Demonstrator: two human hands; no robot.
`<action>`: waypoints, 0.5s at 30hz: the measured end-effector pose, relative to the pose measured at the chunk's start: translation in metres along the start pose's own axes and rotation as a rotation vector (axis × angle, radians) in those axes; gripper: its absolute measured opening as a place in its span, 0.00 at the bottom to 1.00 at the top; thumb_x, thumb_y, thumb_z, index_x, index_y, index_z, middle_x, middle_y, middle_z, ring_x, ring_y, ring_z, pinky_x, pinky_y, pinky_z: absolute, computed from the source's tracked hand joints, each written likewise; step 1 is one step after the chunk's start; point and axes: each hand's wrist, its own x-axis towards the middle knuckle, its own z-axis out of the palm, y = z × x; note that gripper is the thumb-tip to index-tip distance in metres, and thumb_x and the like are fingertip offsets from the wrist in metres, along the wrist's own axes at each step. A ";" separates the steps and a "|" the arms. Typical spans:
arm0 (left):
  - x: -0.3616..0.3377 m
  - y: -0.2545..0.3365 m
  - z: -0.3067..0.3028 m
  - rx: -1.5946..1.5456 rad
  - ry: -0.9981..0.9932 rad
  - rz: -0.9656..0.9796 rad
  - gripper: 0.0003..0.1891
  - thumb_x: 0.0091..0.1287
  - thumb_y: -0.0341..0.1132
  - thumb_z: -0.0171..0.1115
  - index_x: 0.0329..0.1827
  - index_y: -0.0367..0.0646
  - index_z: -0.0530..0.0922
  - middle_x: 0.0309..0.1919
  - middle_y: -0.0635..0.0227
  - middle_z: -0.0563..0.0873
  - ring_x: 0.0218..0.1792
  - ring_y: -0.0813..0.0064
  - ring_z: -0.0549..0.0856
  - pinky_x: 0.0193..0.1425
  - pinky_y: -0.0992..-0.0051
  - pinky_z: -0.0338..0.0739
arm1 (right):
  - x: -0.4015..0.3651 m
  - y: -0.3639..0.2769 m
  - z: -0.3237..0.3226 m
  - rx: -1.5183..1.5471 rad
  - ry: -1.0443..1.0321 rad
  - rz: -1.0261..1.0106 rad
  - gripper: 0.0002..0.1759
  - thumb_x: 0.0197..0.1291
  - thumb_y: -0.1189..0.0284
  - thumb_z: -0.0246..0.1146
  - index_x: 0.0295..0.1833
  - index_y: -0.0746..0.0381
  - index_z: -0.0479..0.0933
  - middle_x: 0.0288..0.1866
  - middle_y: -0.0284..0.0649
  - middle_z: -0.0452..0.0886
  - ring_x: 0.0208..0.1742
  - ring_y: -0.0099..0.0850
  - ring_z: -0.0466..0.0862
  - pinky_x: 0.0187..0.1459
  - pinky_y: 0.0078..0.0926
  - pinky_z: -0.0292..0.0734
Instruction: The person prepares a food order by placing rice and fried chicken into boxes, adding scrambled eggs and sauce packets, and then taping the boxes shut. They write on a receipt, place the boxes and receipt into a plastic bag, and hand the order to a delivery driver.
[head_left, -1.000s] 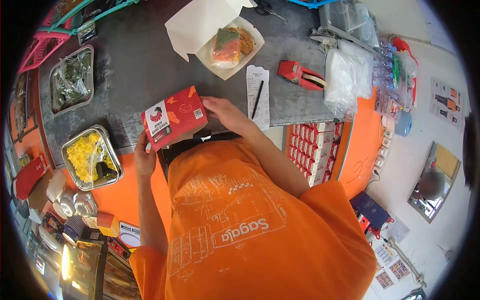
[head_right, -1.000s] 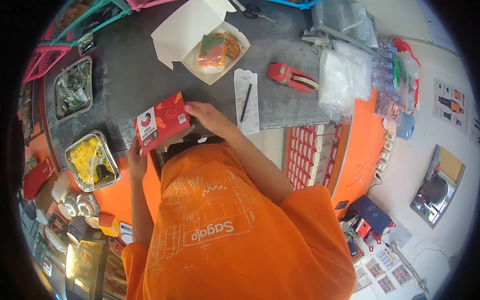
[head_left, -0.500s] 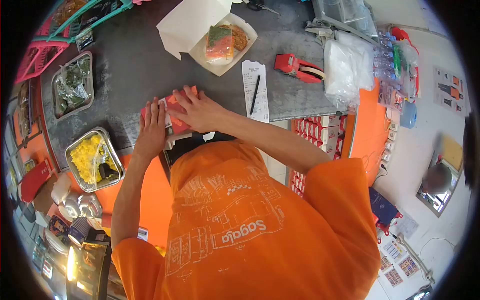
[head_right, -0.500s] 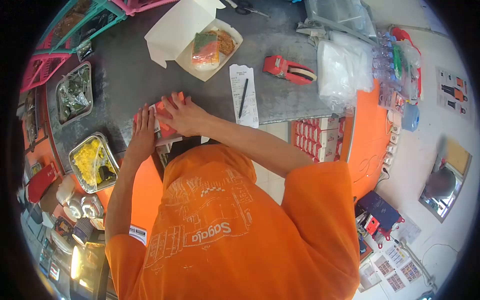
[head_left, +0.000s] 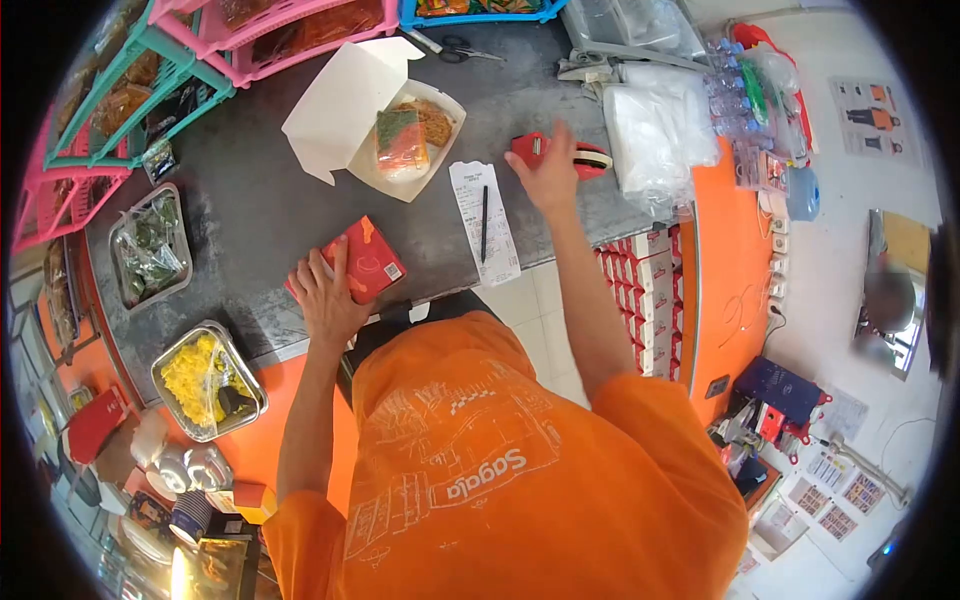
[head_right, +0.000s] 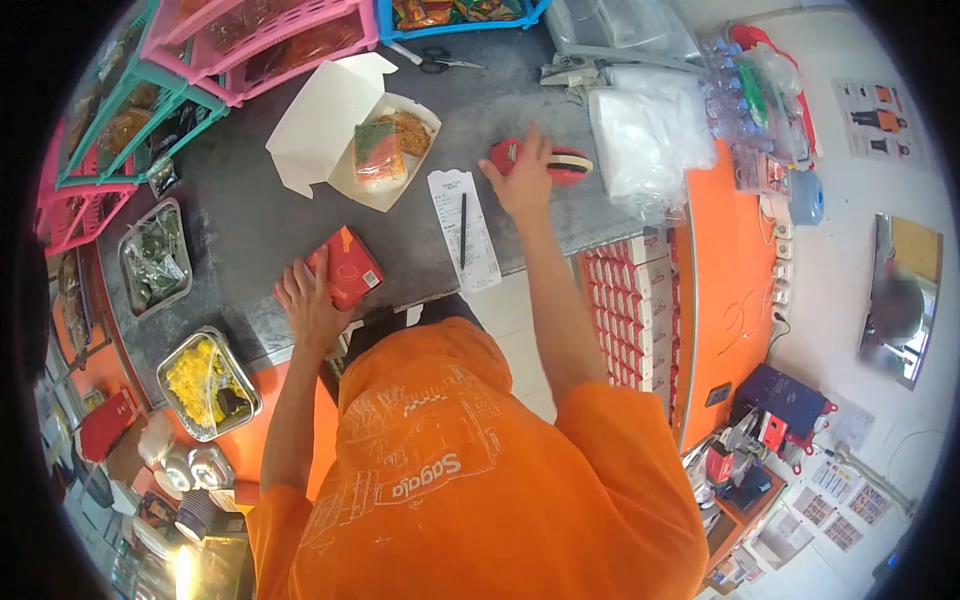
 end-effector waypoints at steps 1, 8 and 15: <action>0.001 0.000 -0.002 0.007 0.004 0.012 0.56 0.41 0.56 0.76 0.75 0.48 0.59 0.62 0.42 0.65 0.63 0.44 0.67 0.70 0.43 0.55 | 0.007 0.004 0.003 0.003 0.011 0.008 0.40 0.55 0.61 0.69 0.70 0.59 0.60 0.58 0.50 0.75 0.60 0.56 0.75 0.56 0.51 0.75; 0.007 0.006 0.010 -0.050 0.009 -0.074 0.56 0.42 0.57 0.75 0.76 0.51 0.57 0.61 0.47 0.67 0.62 0.46 0.68 0.66 0.46 0.58 | -0.017 0.043 -0.024 -0.229 -0.592 -0.328 0.25 0.57 0.69 0.63 0.62 0.49 0.72 0.64 0.47 0.74 0.50 0.50 0.83 0.46 0.46 0.81; 0.010 0.009 0.008 -0.048 0.041 -0.100 0.57 0.42 0.57 0.75 0.76 0.50 0.57 0.63 0.47 0.67 0.64 0.47 0.67 0.64 0.49 0.59 | -0.038 0.018 -0.022 0.472 -0.036 0.687 0.18 0.65 0.69 0.63 0.59 0.58 0.74 0.60 0.50 0.77 0.46 0.37 0.86 0.43 0.35 0.84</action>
